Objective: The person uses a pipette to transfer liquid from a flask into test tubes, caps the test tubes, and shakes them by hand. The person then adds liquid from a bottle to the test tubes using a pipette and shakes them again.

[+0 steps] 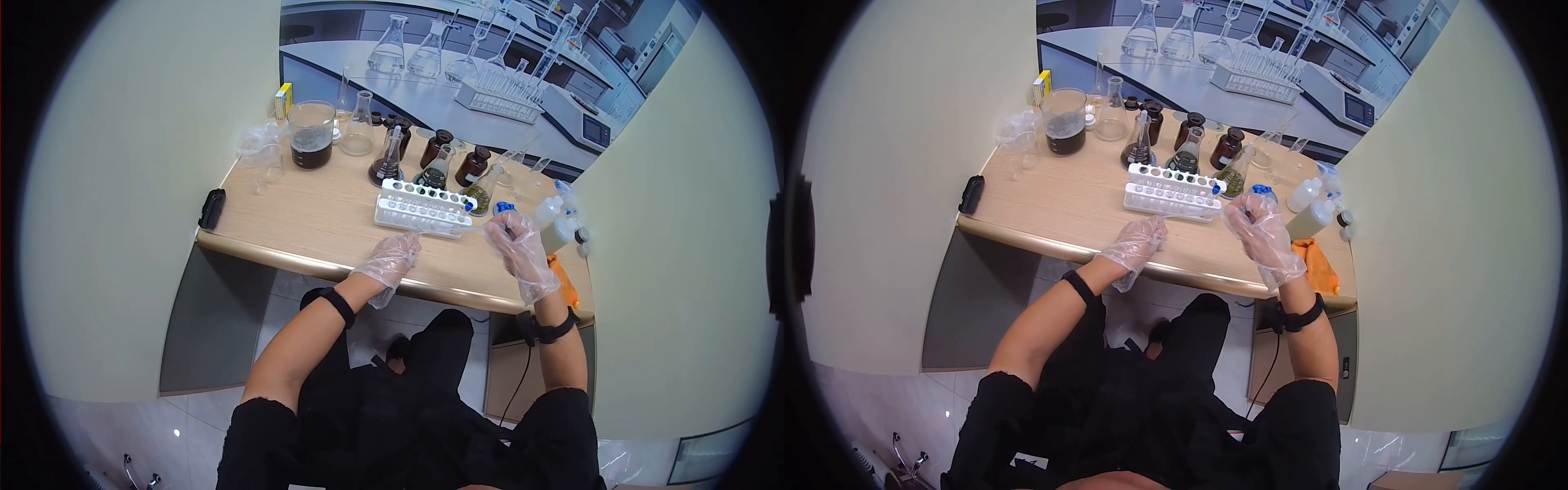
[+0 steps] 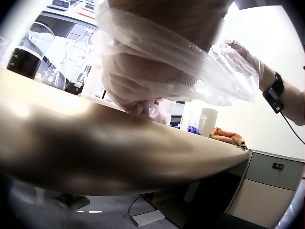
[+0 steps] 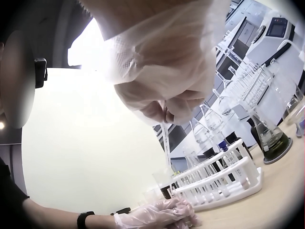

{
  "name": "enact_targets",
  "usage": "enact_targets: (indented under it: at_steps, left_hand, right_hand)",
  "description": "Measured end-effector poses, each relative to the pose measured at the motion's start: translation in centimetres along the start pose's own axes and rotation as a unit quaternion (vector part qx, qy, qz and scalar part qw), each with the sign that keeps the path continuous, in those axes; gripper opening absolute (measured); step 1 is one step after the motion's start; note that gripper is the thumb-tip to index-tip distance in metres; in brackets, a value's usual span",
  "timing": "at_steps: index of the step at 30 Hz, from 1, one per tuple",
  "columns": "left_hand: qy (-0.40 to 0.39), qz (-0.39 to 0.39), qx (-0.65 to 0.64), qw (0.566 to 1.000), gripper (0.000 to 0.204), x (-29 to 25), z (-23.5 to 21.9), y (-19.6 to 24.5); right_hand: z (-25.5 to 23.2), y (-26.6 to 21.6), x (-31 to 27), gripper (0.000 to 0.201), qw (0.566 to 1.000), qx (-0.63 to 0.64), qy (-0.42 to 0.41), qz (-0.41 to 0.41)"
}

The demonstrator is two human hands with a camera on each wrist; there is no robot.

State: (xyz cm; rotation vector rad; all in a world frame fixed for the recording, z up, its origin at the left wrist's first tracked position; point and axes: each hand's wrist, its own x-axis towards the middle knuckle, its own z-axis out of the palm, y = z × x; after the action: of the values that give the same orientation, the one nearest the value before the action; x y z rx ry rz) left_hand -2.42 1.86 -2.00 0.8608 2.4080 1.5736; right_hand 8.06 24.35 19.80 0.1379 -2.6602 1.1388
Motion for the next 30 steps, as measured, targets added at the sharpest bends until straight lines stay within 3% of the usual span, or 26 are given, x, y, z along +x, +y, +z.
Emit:
enact_targets:
  at_steps: [3,5,9,10,11,12,14,15,17,24,26,27,29,30]
  left_hand:
    - [-0.007,-0.021,0.004,1.000,0.018,-0.3,-0.7,1.4]
    - [-0.006,-0.019,-0.009,1.000,0.017,-0.2,-0.4,0.9]
    - [0.002,0.012,0.008,1.000,0.015,0.0,0.1,-0.1]
    - [0.002,0.012,0.008,1.000,0.015,0.0,0.0,0.1]
    - [-0.002,-0.007,-0.018,1.000,0.016,-0.1,-0.1,0.3]
    - [-0.005,-0.026,-0.043,0.999,0.016,-0.1,-0.2,0.5]
    - [-0.005,-0.022,-0.037,0.999,0.016,0.0,-0.1,0.4]
    - [-0.005,-0.018,-0.031,0.999,0.016,0.0,-0.1,0.3]
    - [-0.002,-0.013,-0.021,1.000,0.016,-0.1,-0.2,0.5]
    - [-0.012,-0.037,-0.048,0.998,0.016,0.1,0.1,0.3]
    - [-0.015,-0.040,-0.065,0.997,0.017,0.0,-0.1,0.4]
    - [-0.019,-0.044,-0.083,0.995,0.018,-0.1,-0.1,0.5]
    - [-0.019,-0.057,-0.109,0.992,0.019,-0.2,0.0,0.6]
    - [-0.018,-0.069,-0.136,0.988,0.020,-0.2,0.0,0.7]
  right_hand:
    - [0.0,-0.3,0.0,0.025,0.997,0.035,-0.014,0.075]
    - [0.1,0.4,0.2,0.025,0.998,-0.036,0.016,-0.058]
    - [0.3,1.5,0.4,0.023,1.000,-0.014,0.007,-0.024]
    - [0.4,2.2,0.8,0.022,0.971,-0.132,0.036,-0.194]
    - [0.4,2.7,1.1,0.021,0.900,-0.244,0.063,-0.355]
    - [0.4,3.2,0.9,0.021,0.900,-0.244,0.063,-0.355]
    - [0.6,2.5,0.3,0.021,0.982,-0.106,0.028,-0.157]
    - [0.6,2.0,0.1,0.021,0.982,-0.106,0.027,-0.157]
    - [0.5,0.7,0.0,0.022,0.998,-0.046,0.016,-0.038]
    - [0.5,-0.4,0.0,0.024,0.995,-0.086,0.022,-0.044]
    - [0.8,0.3,0.3,0.033,0.968,-0.126,0.054,-0.211]
    - [0.9,0.4,0.2,0.033,0.968,-0.125,0.054,-0.210]
    - [1.0,-0.8,-0.2,0.037,0.998,0.015,0.038,0.053]
    - [0.8,-1.1,-0.2,0.037,0.998,0.015,0.038,0.054]
